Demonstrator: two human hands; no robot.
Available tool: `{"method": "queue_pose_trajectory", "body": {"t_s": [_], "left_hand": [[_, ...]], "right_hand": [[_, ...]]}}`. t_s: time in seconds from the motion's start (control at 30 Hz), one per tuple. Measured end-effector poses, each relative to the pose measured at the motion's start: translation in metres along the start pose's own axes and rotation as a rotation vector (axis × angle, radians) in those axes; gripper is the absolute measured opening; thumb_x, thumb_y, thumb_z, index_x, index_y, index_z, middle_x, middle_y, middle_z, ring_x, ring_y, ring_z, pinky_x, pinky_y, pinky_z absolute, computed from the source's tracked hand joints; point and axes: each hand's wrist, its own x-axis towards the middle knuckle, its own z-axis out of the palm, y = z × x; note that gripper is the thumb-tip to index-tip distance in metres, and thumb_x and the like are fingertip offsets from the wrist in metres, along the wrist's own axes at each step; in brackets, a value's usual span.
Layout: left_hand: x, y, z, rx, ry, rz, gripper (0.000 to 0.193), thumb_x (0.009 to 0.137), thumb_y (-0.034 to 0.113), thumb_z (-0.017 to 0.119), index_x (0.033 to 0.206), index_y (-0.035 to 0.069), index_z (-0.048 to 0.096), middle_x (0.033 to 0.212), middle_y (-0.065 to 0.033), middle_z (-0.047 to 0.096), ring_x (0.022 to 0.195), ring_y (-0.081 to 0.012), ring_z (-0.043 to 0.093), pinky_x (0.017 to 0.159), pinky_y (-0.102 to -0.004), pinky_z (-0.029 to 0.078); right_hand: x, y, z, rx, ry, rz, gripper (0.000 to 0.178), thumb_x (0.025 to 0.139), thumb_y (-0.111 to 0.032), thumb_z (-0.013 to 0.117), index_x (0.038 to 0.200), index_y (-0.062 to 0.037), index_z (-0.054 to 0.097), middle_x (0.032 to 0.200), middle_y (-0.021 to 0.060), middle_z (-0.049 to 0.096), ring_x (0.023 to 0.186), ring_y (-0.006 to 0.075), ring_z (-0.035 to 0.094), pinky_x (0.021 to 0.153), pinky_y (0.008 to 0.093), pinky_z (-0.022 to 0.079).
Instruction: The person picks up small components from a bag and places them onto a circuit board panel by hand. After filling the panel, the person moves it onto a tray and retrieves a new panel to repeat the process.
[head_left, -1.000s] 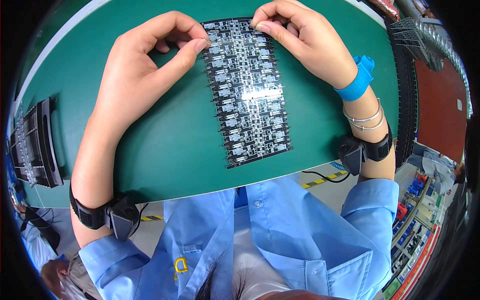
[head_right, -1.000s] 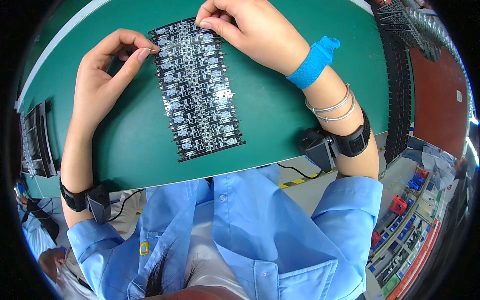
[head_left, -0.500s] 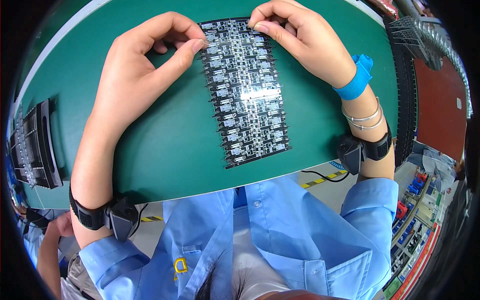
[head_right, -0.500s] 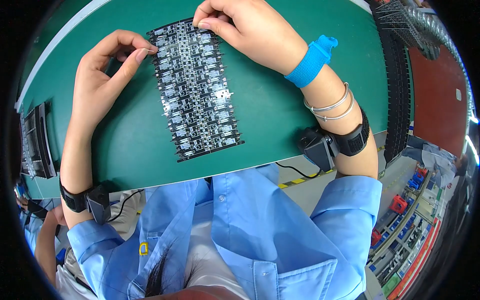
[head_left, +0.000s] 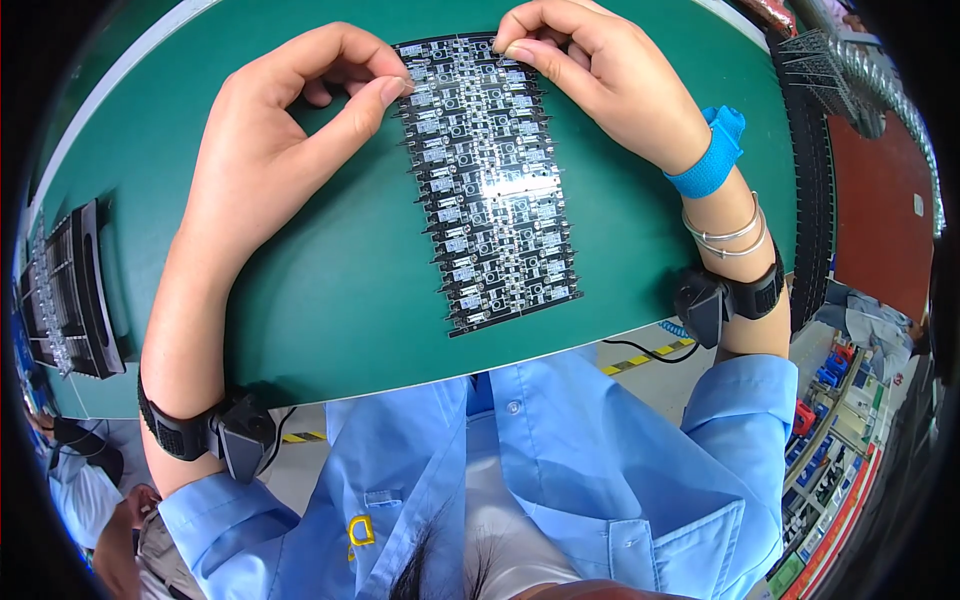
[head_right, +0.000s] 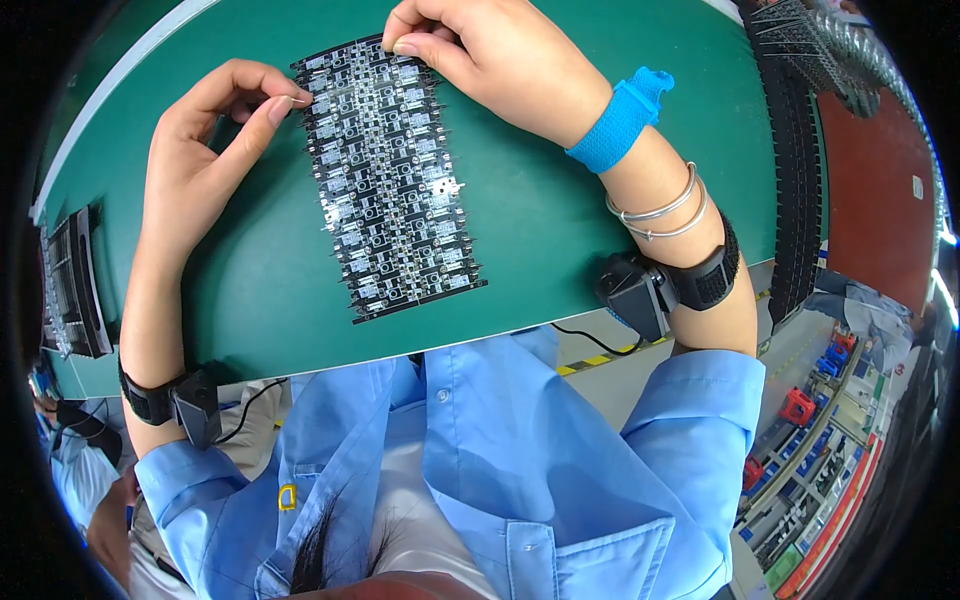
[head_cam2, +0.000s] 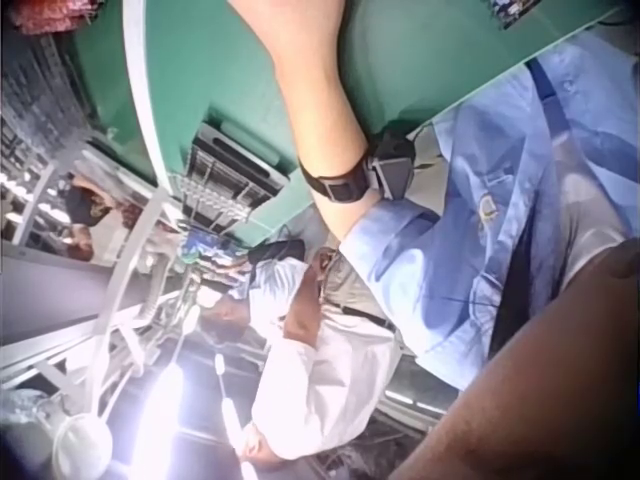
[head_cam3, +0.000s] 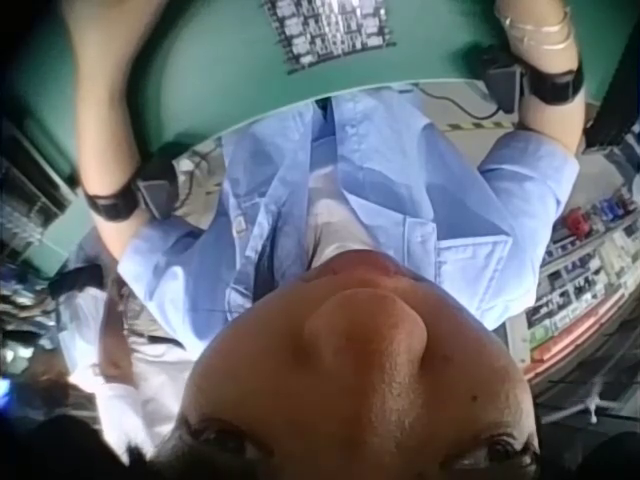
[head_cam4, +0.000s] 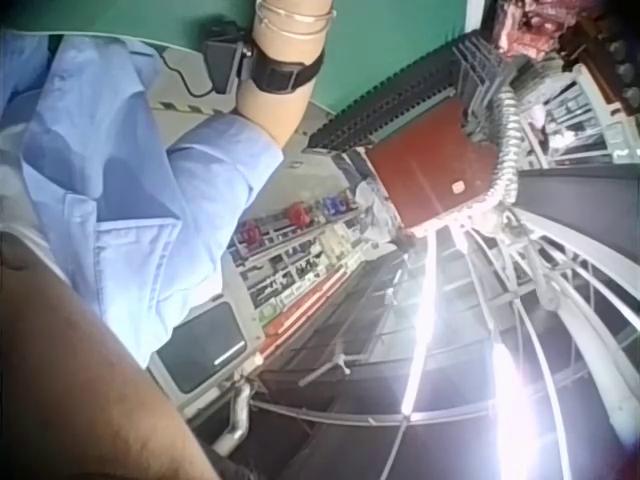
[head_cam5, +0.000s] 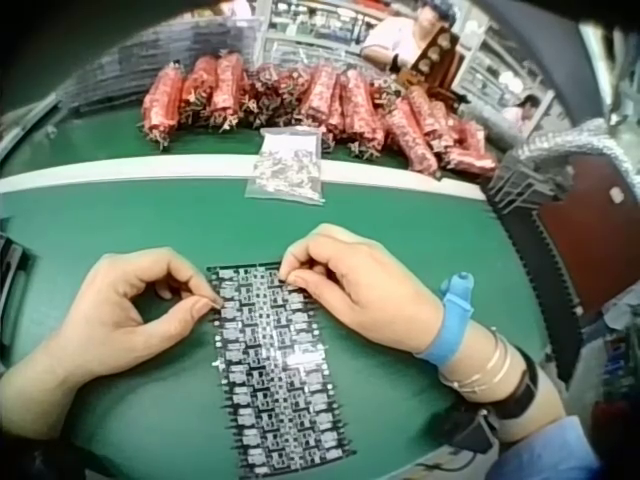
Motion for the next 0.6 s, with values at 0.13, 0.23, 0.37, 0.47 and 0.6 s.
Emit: {"method": "queue_pose_trajectory", "body": {"t_s": [0.13, 0.23, 0.37, 0.47, 0.6], "left_hand": [[0.000, 0.000, 0.000, 0.003, -0.005, 0.000, 0.009, 0.082, 0.011, 0.064, 0.088, 0.004, 0.063, 0.079, 0.0025, 0.064, 0.073, -0.0064, 0.055, 0.068, -0.0215, 0.040], [0.000, 0.000, -0.004, 0.049, -0.076, 0.017, 0.009, 0.088, 0.010, 0.060, 0.092, 0.001, 0.062, 0.090, -0.0002, 0.064, 0.076, -0.0041, 0.050, 0.070, -0.0186, 0.040], [0.001, -0.002, 0.000, -0.007, -0.012, 0.005, 0.009, 0.082, 0.010, 0.064, 0.088, 0.004, 0.063, 0.079, 0.0025, 0.064, 0.073, -0.0064, 0.055, 0.068, -0.0213, 0.041], [0.001, -0.002, -0.003, 0.024, -0.055, 0.016, 0.009, 0.086, 0.010, 0.061, 0.091, 0.002, 0.062, 0.087, 0.0002, 0.064, 0.076, -0.0050, 0.053, 0.070, -0.0197, 0.040], [0.001, -0.002, -0.001, 0.004, -0.015, 0.022, 0.009, 0.084, 0.011, 0.063, 0.090, 0.003, 0.063, 0.083, 0.0015, 0.065, 0.074, -0.0056, 0.056, 0.068, -0.0203, 0.041]], "right_hand": [[0.000, 0.002, -0.001, -0.014, -0.012, -0.022, 0.011, 0.088, -0.009, 0.058, 0.092, 0.0003, 0.059, 0.086, 0.0109, 0.055, 0.073, 0.0207, 0.055, 0.068, 0.0287, 0.045], [0.000, 0.003, -0.001, -0.012, -0.009, -0.050, 0.011, 0.088, -0.009, 0.058, 0.092, 0.0002, 0.059, 0.086, 0.0113, 0.055, 0.072, 0.0212, 0.055, 0.067, 0.0289, 0.045], [0.000, 0.000, 0.001, -0.030, -0.001, -0.020, 0.010, 0.087, -0.009, 0.059, 0.091, 0.0000, 0.059, 0.086, 0.0116, 0.055, 0.071, 0.0216, 0.055, 0.066, 0.0292, 0.046], [0.000, -0.003, 0.001, -0.058, 0.006, -0.044, 0.008, 0.086, -0.008, 0.059, 0.090, -0.0007, 0.059, 0.086, 0.0114, 0.054, 0.071, 0.0223, 0.056, 0.065, 0.0296, 0.046], [-0.001, -0.008, -0.002, -0.106, 0.008, -0.132, 0.007, 0.084, -0.007, 0.061, 0.088, -0.0022, 0.060, 0.086, 0.0104, 0.054, 0.072, 0.0231, 0.056, 0.065, 0.0307, 0.046]]}}
